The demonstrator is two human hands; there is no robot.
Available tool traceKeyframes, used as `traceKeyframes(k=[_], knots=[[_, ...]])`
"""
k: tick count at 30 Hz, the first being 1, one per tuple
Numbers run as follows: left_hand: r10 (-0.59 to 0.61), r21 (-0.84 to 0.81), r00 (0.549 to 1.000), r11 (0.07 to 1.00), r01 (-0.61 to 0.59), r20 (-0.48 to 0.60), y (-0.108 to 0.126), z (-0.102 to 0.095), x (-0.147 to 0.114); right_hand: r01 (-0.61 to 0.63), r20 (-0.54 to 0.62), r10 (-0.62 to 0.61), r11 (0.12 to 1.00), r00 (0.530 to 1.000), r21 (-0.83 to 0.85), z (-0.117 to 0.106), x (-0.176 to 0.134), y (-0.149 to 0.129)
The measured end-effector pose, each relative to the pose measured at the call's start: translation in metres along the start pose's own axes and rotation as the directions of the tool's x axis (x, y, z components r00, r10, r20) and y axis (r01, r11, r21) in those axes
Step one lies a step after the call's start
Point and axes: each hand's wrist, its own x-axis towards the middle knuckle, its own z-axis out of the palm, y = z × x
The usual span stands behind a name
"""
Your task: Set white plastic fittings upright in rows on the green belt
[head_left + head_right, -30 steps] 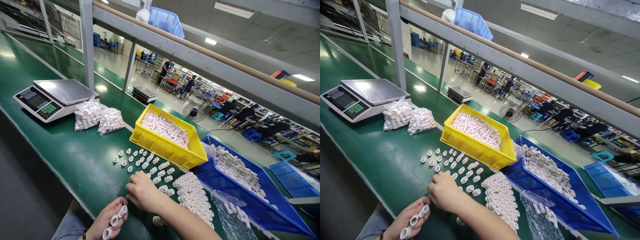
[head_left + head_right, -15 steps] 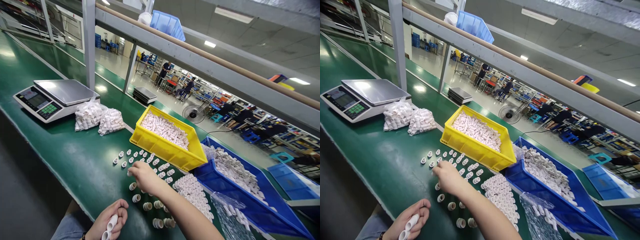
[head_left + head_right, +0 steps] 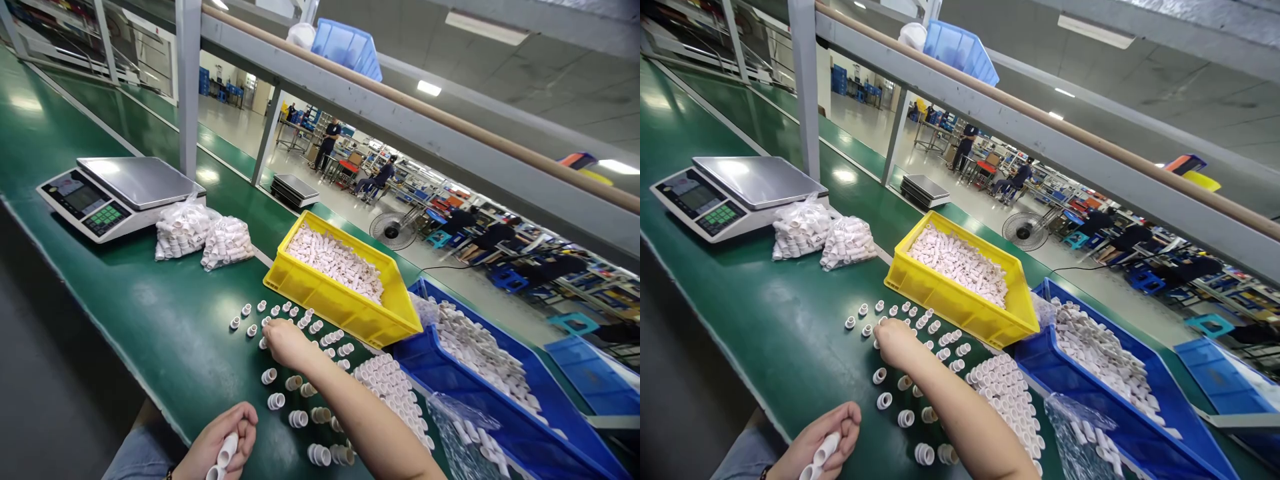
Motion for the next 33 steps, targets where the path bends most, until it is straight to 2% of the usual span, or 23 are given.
traceKeyframes(k=[7, 9, 12, 15, 18, 20, 23, 26, 29, 31, 33], knots=[[-0.019, -0.023, 0.999, 1.0, 0.018, -0.036, -0.001, 0.0, -0.001, -0.016, 0.024, 0.016, 1.0, 1.0, -0.003, 0.01, 0.006, 0.003], [-0.019, -0.041, 0.999, 0.999, 0.018, -0.034, -0.001, 0.0, -0.002, -0.025, 0.011, 0.025, 1.0, 1.0, -0.014, 0.005, 0.003, 0.0], [-0.016, -0.058, 1.0, 0.998, 0.015, -0.021, -0.001, 0.0, -0.002, -0.025, -0.076, 0.023, 0.999, 0.997, -0.02, -0.008, -0.01, -0.015], [-0.008, -0.057, 0.998, 0.998, 0.004, -0.068, -0.002, -0.001, 0.0, 0.176, -0.112, -0.172, 0.984, 0.979, 0.03, -0.018, -0.031, -0.044], [0.019, -0.077, 0.971, 0.996, -0.039, -0.237, -0.005, -0.003, 0.001, 0.392, -0.044, -0.39, 0.918, 0.92, 0.061, -0.014, -0.049, -0.077], [0.003, -0.102, 0.948, 0.994, -0.038, -0.319, -0.006, -0.004, 0.0, 0.433, -0.017, -0.433, 0.901, 0.901, 0.036, -0.006, -0.055, -0.093], [-0.032, -0.079, 0.948, 0.997, 0.008, -0.316, -0.008, -0.004, 0.0, 0.449, -0.009, -0.448, 0.894, 0.894, 0.012, 0.002, -0.056, -0.098], [-0.035, -0.045, 0.982, 0.999, 0.028, -0.184, -0.007, -0.003, 0.001, 0.355, -0.038, -0.354, 0.934, 0.934, 0.025, -0.01, -0.052, -0.076], [-0.03, -0.062, 0.999, 0.998, 0.03, -0.014, -0.004, 0.0, 0.004, 0.061, -0.09, -0.06, 0.998, 0.994, 0.004, -0.033, -0.044, -0.035], [-0.013, -0.078, 1.0, 0.997, 0.014, 0.019, -0.003, 0.0, 0.005, -0.125, -0.088, 0.119, 0.991, 0.989, -0.056, -0.044, -0.037, -0.007], [-0.002, -0.079, 1.0, 0.997, 0.003, 0.014, -0.003, -0.001, 0.005, -0.203, -0.058, 0.198, 0.974, 0.978, -0.101, -0.047, -0.03, 0.015]])
